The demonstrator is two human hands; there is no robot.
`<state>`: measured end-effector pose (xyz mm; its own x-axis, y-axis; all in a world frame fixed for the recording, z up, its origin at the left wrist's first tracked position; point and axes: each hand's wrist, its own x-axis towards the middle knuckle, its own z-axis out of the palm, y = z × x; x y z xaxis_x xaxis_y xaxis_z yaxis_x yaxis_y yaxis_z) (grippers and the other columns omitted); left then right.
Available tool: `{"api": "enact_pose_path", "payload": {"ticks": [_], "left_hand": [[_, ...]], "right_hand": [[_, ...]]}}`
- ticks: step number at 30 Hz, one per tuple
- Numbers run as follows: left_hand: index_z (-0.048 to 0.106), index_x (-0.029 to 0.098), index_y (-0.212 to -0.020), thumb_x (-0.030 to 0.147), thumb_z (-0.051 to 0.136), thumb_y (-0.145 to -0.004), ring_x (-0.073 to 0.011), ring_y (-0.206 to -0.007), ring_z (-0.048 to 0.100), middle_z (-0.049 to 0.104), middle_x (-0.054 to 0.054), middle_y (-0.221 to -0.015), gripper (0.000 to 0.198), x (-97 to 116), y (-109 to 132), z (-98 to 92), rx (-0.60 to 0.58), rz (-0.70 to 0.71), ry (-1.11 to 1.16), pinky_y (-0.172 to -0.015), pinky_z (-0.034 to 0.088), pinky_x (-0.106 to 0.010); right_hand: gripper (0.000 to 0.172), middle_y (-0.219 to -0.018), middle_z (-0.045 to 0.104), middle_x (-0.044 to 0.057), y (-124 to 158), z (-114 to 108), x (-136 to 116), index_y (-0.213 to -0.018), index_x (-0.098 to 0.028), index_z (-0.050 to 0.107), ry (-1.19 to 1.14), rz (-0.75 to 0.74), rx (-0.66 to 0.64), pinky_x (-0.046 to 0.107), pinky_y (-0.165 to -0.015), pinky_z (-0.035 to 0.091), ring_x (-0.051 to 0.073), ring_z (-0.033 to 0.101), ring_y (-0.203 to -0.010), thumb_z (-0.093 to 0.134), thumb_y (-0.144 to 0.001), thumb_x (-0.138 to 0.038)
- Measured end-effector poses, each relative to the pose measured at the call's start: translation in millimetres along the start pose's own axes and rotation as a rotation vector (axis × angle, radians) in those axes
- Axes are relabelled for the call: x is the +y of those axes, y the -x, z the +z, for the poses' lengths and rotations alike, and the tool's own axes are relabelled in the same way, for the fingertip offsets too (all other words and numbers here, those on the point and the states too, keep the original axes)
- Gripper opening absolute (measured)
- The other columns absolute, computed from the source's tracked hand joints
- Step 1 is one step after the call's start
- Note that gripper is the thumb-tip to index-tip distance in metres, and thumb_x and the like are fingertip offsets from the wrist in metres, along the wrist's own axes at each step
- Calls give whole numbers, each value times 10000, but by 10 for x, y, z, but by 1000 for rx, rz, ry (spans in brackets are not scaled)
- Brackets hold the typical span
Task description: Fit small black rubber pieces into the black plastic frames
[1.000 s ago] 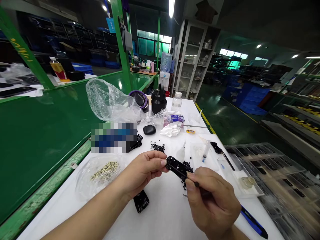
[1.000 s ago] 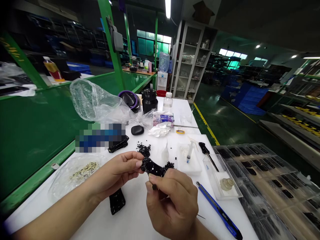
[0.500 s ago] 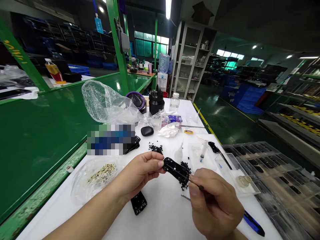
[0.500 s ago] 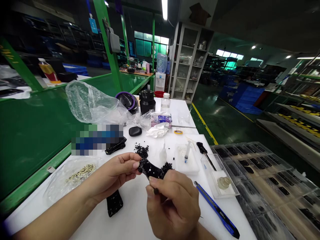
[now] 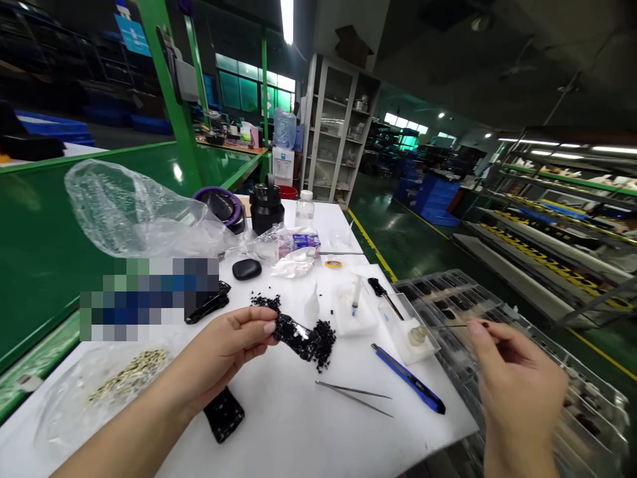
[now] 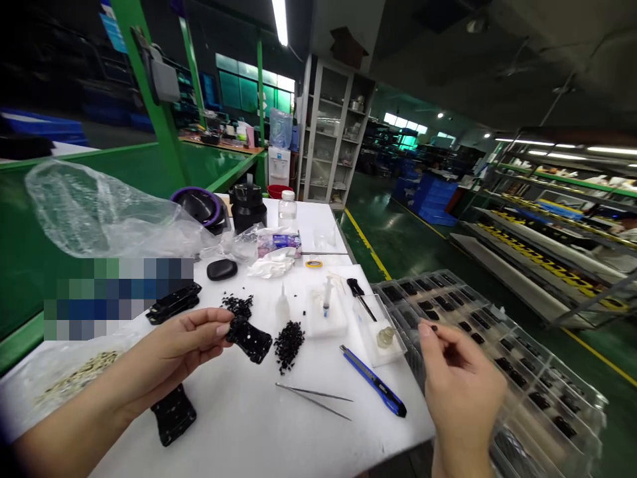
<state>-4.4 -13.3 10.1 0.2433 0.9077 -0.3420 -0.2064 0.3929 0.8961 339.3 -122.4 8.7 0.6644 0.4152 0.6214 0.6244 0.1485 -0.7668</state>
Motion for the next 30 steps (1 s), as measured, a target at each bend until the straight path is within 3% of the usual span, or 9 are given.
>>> {"api": "enact_pose_path", "payload": {"ticks": [6, 11, 13, 15, 17, 19, 21, 25, 30], "left_hand": [[717, 202, -848, 268, 872, -634, -112, -707, 648, 683, 7, -768, 272, 3, -39, -63, -2, 13, -11, -714, 513, -207], [719, 186, -836, 252, 871, -630, -128, -690, 645, 678, -9, -747, 264, 31, -9, -50, 5, 44, 3, -697, 509, -226], [719, 179, -824, 241, 866, -631, -137, -679, 644, 679, -15, -735, 250, 40, 16, -30, 6, 54, 5, -692, 506, -240], [720, 174, -815, 233, 862, -632, -135, -668, 640, 680, -15, -723, 239, 43, 32, -11, 6, 66, 17, -688, 498, -244], [718, 170, -806, 224, 864, -626, -123, -652, 633, 680, -7, -707, 237, 39, 30, -6, 14, 79, 40, -682, 488, -238], [716, 164, -811, 216, 866, -623, -113, -657, 633, 685, -5, -716, 246, 33, 14, -18, 29, 94, 65, -686, 481, -231], [712, 158, -821, 209, 867, -623, -108, -674, 639, 697, -11, -744, 256, 29, -3, -45, 55, 118, 90, -695, 476, -225], [701, 152, -824, 202, 861, -632, -106, -693, 643, 705, -18, -759, 255, 39, -15, -93, 110, 154, 130, -691, 463, -220], [702, 143, -830, 204, 858, -629, -118, -696, 638, 699, -23, -758, 262, 35, -14, -87, 127, 172, 145, -695, 461, -237]], "right_hand": [[377, -771, 704, 92, -73, 98, 144, -865, -119, 738, 75, 71, -29, 321, -584, 457, 206, 604, -644, 743, -739, -474], [396, -622, 600, 24, -85, 189, 270, -867, -130, 753, 188, 92, -279, 312, -548, 438, 185, 544, -566, 692, -757, -505], [395, -601, 531, -14, -24, 211, 191, -950, -157, 753, 255, 47, -327, 300, -532, 411, 171, 512, -543, 732, -723, -479], [392, -624, 462, -35, 95, 254, -18, -1026, -178, 725, 271, -48, -247, 283, -522, 389, 153, 477, -542, 718, -752, -458], [291, -645, 430, -35, 241, 369, -338, -1003, -179, 702, 113, -164, -186, 263, -506, 380, 136, 452, -543, 649, -834, -411], [188, -661, 475, -26, 364, 586, -693, -982, -194, 687, -86, -310, -478, 251, -518, 397, 132, 468, -570, 618, -865, -323], [187, -720, 541, -7, 441, 874, -982, -1002, -186, 675, -172, -339, -722, 260, -562, 436, 134, 511, -609, 621, -846, -274], [251, -848, 641, 36, 547, 1354, -1169, -1051, -163, 669, -232, -238, -851, 282, -617, 490, 145, 581, -672, 620, -856, -313], [421, -942, 665, 45, 806, 1464, -965, -1251, -185, 538, -442, -5, -984, 279, -664, 557, 158, 649, -761, 632, -851, -278]]}}
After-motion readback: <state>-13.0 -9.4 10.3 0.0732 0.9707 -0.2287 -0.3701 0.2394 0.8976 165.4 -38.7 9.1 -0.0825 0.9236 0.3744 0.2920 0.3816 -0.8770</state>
